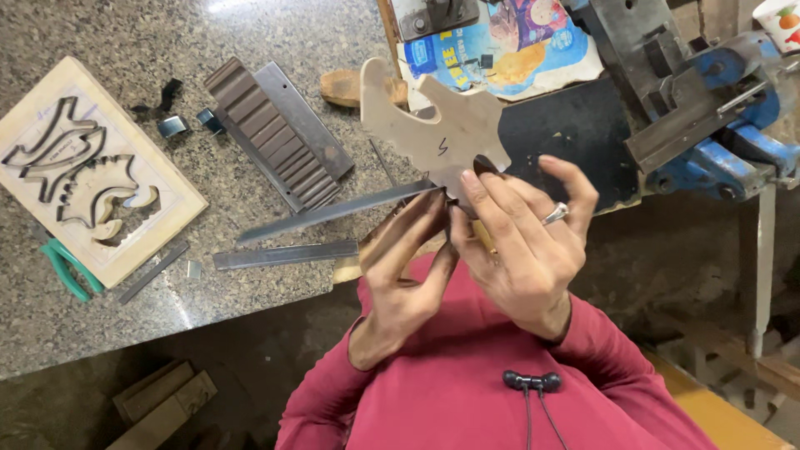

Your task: The person assembles a wooden piece by fitting metal strips into its grooves. They repeatedly test the fit, use a hammer to tap the metal strips into place, and inspect the alignment. The process involves handling a wooden component, metal strips, a hammer, and a metal jig.

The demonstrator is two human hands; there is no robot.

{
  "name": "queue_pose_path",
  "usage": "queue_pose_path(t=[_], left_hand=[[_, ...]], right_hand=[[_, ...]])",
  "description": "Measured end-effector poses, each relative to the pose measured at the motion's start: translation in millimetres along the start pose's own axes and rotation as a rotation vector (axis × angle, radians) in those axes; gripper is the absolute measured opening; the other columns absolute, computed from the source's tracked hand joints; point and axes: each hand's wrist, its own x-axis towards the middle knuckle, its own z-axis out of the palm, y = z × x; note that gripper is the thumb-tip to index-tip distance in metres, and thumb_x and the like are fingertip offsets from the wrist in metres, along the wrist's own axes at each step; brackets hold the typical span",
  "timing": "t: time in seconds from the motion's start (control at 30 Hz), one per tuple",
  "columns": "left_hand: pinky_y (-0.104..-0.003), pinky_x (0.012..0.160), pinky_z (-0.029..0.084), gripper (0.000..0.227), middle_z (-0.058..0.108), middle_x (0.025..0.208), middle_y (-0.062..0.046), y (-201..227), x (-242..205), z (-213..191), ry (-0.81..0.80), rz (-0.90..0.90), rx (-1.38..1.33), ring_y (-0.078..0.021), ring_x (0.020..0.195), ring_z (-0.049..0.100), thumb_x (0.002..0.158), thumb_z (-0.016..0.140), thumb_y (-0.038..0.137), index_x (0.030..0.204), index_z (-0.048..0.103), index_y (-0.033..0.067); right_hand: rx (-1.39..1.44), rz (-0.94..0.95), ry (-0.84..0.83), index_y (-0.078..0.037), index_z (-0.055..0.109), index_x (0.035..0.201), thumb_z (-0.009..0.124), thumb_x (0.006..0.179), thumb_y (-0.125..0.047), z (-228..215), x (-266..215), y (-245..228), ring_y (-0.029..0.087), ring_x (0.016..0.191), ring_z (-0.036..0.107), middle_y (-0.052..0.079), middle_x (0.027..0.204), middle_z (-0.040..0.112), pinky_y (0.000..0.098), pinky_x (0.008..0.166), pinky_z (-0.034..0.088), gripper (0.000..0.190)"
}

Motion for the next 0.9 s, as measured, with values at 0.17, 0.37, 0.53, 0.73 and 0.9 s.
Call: queue_pose_path(t=[0.17, 0.37, 0.53, 0.73, 0.9], left_hand=[[-0.032, 0.094, 0.061, 0.039, 0.074, 0.119, -0.009, 37, -3, -40, -0.061, 0.181, 0.313, -0.0215, 0.109, 0.074, 0.087, 0.08, -0.012, 0.123, 0.072, 0.0], [-0.038, 0.083, 0.056, 0.028, 0.07, 0.109, -0.007, 70, 26, -59, -0.07, 0.468, 0.769, -0.026, 0.096, 0.065, 0.083, 0.077, -0.001, 0.111, 0.074, 0.0031], [-0.039, 0.087, 0.057, 0.031, 0.068, 0.112, -0.011, 60, 41, -59, -0.24, 0.454, 0.666, -0.0257, 0.101, 0.066, 0.086, 0.074, 0.003, 0.117, 0.074, -0.0013], [-0.036, 0.081, 0.057, 0.034, 0.067, 0.11, -0.008, 55, 40, -53, -0.269, 0.458, 0.623, -0.0226, 0.096, 0.065, 0.083, 0.075, 0.003, 0.117, 0.074, 0.001], [-0.035, 0.08, 0.057, 0.036, 0.068, 0.109, -0.007, 56, 42, -52, -0.283, 0.453, 0.621, -0.0216, 0.094, 0.064, 0.081, 0.075, 0.004, 0.116, 0.074, 0.0014]], right_hand=[[-0.044, -0.089, -0.022, 0.001, 0.075, 0.116, 0.082, 0.091, -0.001, -10, 0, 7, 0.023, 0.098, 0.074, 0.012, 0.106, 0.076, 0.0549, 0.111, 0.04, 0.026], [-0.069, -0.139, -0.068, -0.001, 0.075, 0.115, 0.082, 0.095, -0.003, -21, -6, 13, 0.022, 0.1, 0.074, 0.012, 0.106, 0.078, 0.0558, 0.112, 0.035, 0.022], [-0.054, -0.161, -0.074, -0.003, 0.075, 0.115, 0.084, 0.096, -0.005, -25, -8, 12, 0.022, 0.101, 0.075, 0.011, 0.106, 0.078, 0.0566, 0.113, 0.034, 0.021], [-0.036, -0.136, -0.072, -0.002, 0.077, 0.112, 0.082, 0.089, -0.006, -28, -12, 17, 0.023, 0.097, 0.074, 0.011, 0.099, 0.076, 0.0566, 0.112, 0.035, 0.024], [-0.019, -0.128, -0.056, -0.003, 0.077, 0.112, 0.083, 0.089, -0.006, -27, -12, 18, 0.023, 0.096, 0.074, 0.01, 0.098, 0.076, 0.0565, 0.112, 0.036, 0.024]])
